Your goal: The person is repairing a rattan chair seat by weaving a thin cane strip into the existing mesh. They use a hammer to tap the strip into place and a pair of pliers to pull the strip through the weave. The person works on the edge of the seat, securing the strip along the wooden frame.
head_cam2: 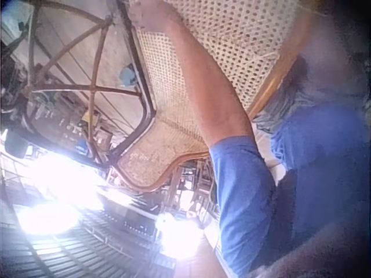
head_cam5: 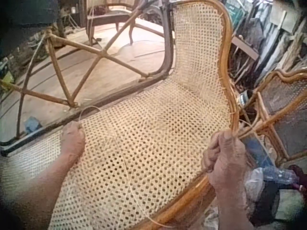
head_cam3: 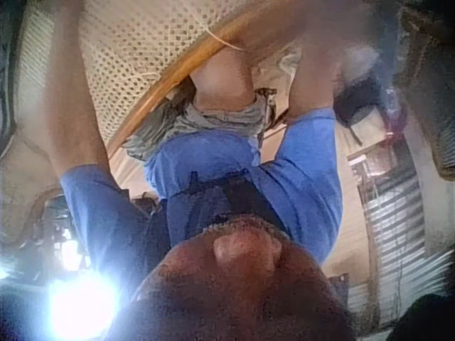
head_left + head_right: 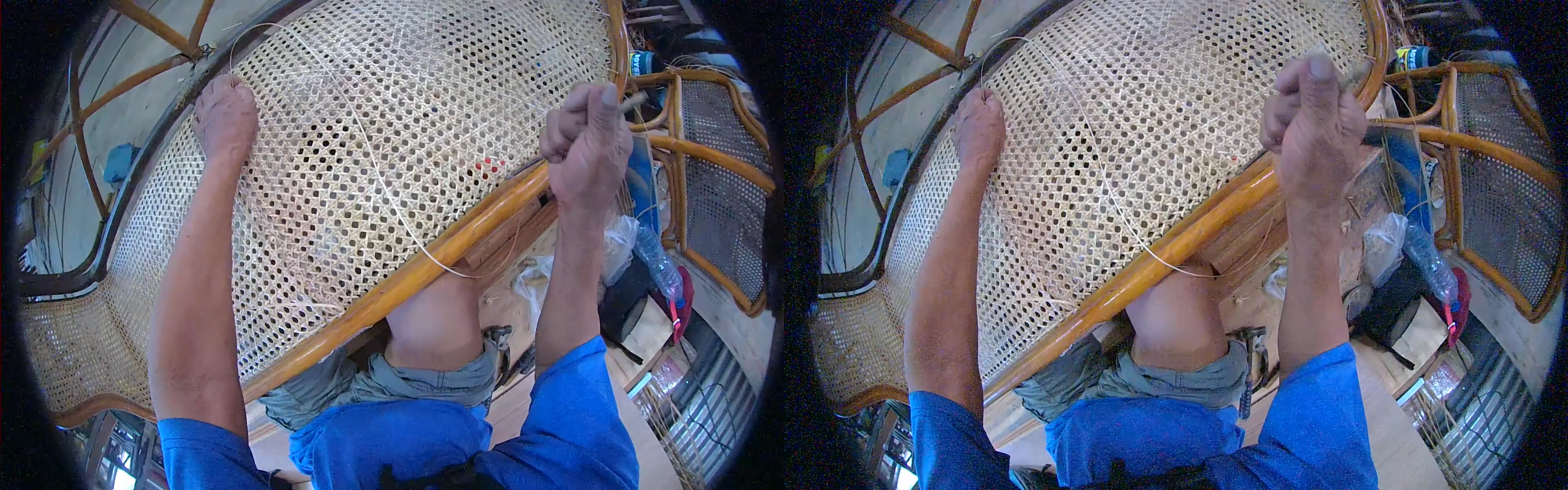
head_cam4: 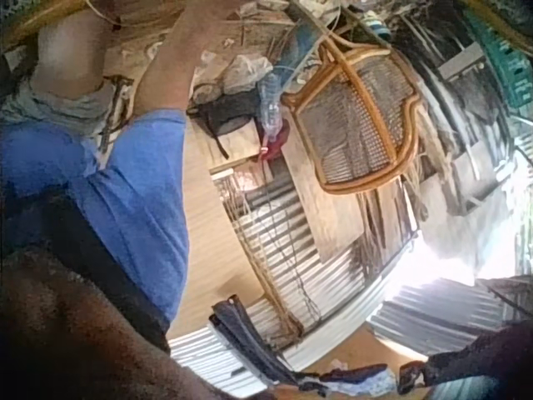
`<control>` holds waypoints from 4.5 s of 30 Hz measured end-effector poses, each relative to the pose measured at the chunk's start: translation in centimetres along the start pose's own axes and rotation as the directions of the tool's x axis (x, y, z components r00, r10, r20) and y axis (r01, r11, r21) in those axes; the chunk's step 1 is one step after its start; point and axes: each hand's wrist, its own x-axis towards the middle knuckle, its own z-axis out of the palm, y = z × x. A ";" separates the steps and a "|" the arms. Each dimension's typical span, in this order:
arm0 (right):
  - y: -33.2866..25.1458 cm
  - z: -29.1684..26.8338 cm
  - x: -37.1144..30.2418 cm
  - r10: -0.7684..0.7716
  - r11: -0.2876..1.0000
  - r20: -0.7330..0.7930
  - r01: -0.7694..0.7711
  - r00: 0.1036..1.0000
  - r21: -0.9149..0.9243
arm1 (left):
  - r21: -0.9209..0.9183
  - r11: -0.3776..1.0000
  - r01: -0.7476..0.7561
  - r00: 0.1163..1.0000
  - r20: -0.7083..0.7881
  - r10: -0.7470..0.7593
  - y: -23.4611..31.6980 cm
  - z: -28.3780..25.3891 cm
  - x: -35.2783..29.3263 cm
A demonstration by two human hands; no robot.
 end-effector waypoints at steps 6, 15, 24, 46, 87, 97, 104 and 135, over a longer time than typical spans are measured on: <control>0.1 0.8 0.9 0.012 0.997 0.105 -0.004 0.994 -0.074 | -0.001 0.998 0.066 0.998 0.006 -0.066 0.5 -0.3 -0.2; -2.4 0.4 0.8 0.083 0.985 0.064 -0.092 0.994 0.147 | 0.022 0.997 0.073 0.996 0.046 -0.074 0.7 -0.4 -0.4; 0.1 -0.3 0.4 0.187 0.956 0.010 -0.184 0.982 0.229 | 0.042 0.997 0.059 0.997 0.040 -0.061 0.2 0.1 0.0; 1.0 1.2 -1.3 -0.084 0.956 0.425 0.193 0.902 -0.220 | -0.028 0.995 0.098 0.993 0.069 -0.096 0.5 -0.5 -0.2; -3.7 1.6 -1.0 -0.079 0.947 0.383 -0.051 0.920 0.318 | 0.002 0.999 0.045 0.998 0.045 -0.045 -0.6 0.5 0.5; 0.4 0.7 -2.3 0.073 0.940 0.193 -0.132 0.979 0.313 | -0.026 0.999 0.043 0.999 0.027 -0.042 -0.8 1.0 0.4; 0.6 1.1 -2.9 0.035 0.988 0.184 -0.062 0.982 0.144 | -0.018 0.999 0.046 0.998 0.046 -0.045 -0.4 0.5 0.5; -2.7 -4.5 2.8 -0.054 0.992 -0.208 0.077 0.977 0.104 | 0.034 0.997 -0.068 0.996 -0.053 0.070 0.1 -0.1 0.1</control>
